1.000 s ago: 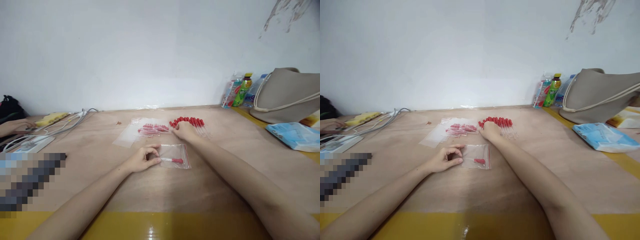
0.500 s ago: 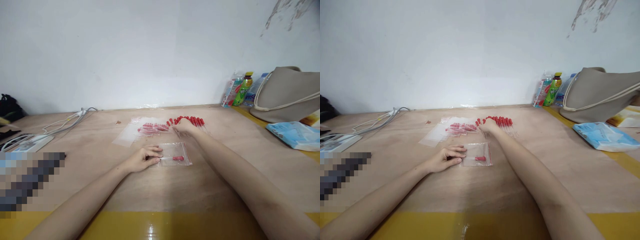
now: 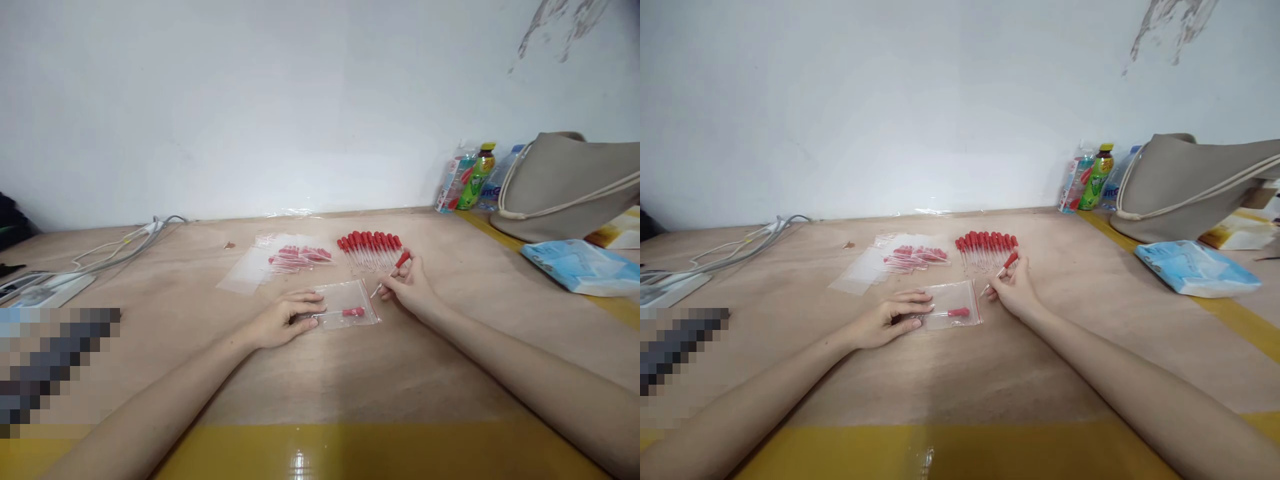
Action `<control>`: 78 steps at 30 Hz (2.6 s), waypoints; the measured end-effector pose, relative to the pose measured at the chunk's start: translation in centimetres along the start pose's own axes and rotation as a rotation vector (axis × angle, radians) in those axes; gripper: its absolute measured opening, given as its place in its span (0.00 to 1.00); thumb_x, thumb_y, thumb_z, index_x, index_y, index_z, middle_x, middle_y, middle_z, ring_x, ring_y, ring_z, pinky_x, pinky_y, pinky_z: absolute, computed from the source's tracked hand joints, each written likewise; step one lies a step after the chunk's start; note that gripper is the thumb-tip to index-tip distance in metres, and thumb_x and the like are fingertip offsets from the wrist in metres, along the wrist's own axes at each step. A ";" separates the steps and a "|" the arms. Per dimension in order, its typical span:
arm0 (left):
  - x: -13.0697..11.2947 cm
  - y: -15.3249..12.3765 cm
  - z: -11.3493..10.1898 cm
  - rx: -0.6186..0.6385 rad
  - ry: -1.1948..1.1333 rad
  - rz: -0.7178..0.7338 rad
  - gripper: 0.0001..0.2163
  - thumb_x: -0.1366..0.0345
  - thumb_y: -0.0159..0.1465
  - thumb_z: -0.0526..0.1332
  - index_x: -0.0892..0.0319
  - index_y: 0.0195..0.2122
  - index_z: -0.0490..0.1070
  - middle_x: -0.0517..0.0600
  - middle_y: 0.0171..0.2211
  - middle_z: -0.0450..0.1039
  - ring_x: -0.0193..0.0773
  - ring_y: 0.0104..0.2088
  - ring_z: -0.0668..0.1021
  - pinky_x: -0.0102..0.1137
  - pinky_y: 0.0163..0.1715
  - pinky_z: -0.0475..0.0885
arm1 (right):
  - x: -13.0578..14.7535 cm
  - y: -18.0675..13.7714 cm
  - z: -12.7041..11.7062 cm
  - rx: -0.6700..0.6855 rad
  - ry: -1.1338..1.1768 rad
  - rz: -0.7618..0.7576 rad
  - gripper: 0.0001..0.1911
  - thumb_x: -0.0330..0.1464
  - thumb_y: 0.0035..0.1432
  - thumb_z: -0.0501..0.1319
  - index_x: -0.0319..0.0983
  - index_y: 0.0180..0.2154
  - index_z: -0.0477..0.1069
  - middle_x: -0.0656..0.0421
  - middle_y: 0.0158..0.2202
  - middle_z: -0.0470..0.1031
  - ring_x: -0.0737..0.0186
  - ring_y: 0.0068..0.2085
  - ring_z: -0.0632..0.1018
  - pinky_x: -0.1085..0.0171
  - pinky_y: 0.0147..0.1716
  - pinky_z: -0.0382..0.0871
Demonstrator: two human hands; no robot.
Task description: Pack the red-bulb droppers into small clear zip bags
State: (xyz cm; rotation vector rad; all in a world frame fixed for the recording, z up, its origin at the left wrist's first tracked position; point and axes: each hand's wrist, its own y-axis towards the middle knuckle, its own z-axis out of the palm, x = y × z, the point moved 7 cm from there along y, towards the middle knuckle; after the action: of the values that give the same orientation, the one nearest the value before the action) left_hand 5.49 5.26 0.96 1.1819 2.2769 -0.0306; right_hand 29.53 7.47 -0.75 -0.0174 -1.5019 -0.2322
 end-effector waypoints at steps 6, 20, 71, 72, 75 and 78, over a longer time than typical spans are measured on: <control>-0.7 0.0 -0.1 0.007 0.050 -0.011 0.20 0.61 0.64 0.56 0.53 0.57 0.60 0.51 0.56 0.64 0.43 0.57 0.65 0.43 0.56 0.61 | -1.2 -0.7 1.2 0.022 0.151 0.125 0.24 0.37 0.46 0.64 0.43 0.39 0.51 0.67 0.25 0.68 0.66 0.26 0.77 0.63 0.29 0.74; -0.8 0.0 -0.2 0.005 0.057 -0.002 0.22 0.60 0.64 0.56 0.53 0.59 0.57 0.52 0.57 0.63 0.43 0.57 0.65 0.42 0.55 0.62 | -0.6 -1.3 3.0 0.473 -0.337 0.077 0.15 0.38 0.38 0.68 0.36 0.29 0.74 0.68 0.14 0.62 0.75 0.17 0.60 0.70 0.17 0.50; -1.2 -0.2 -0.3 -0.001 -0.036 0.014 0.08 0.61 0.62 0.58 0.58 0.37 0.61 0.55 0.53 0.66 0.42 0.54 0.68 0.38 0.50 0.64 | 2.7 2.4 1.8 0.184 -0.378 -0.157 0.26 0.37 0.52 0.58 0.38 0.50 0.51 0.67 0.22 0.66 0.68 0.22 0.70 0.68 0.21 0.63; -1.2 -0.2 -0.3 0.001 -0.038 0.014 0.08 0.61 0.62 0.58 0.58 0.37 0.61 0.54 0.53 0.66 0.42 0.54 0.68 0.38 0.50 0.64 | 2.2 1.7 1.2 0.195 -0.282 -0.083 0.33 0.37 0.49 0.60 0.39 0.53 0.47 0.68 0.22 0.65 0.69 0.19 0.68 0.68 0.18 0.62; -1.1 -0.2 -0.3 0.005 -0.032 0.007 0.08 0.61 0.62 0.58 0.58 0.37 0.61 0.54 0.53 0.66 0.42 0.54 0.67 0.38 0.50 0.64 | 1.6 -0.1 0.3 0.185 -0.093 0.064 0.46 0.33 0.42 0.64 0.41 0.57 0.38 0.70 0.22 0.65 0.69 0.17 0.69 0.68 0.16 0.64; -1.1 -0.2 -0.3 0.002 -0.009 0.017 0.09 0.61 0.62 0.58 0.57 0.41 0.63 0.54 0.53 0.66 0.43 0.54 0.67 0.39 0.52 0.64 | 1.3 -0.7 0.3 0.134 -0.046 0.092 0.51 0.30 0.40 0.64 0.43 0.59 0.32 0.71 0.22 0.65 0.65 0.19 0.73 0.65 0.19 0.71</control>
State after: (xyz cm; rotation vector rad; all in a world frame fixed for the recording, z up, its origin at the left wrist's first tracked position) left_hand 5.70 4.34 1.71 1.2000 2.2591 -0.0324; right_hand 29.15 6.68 0.52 0.0162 -1.5554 -0.0573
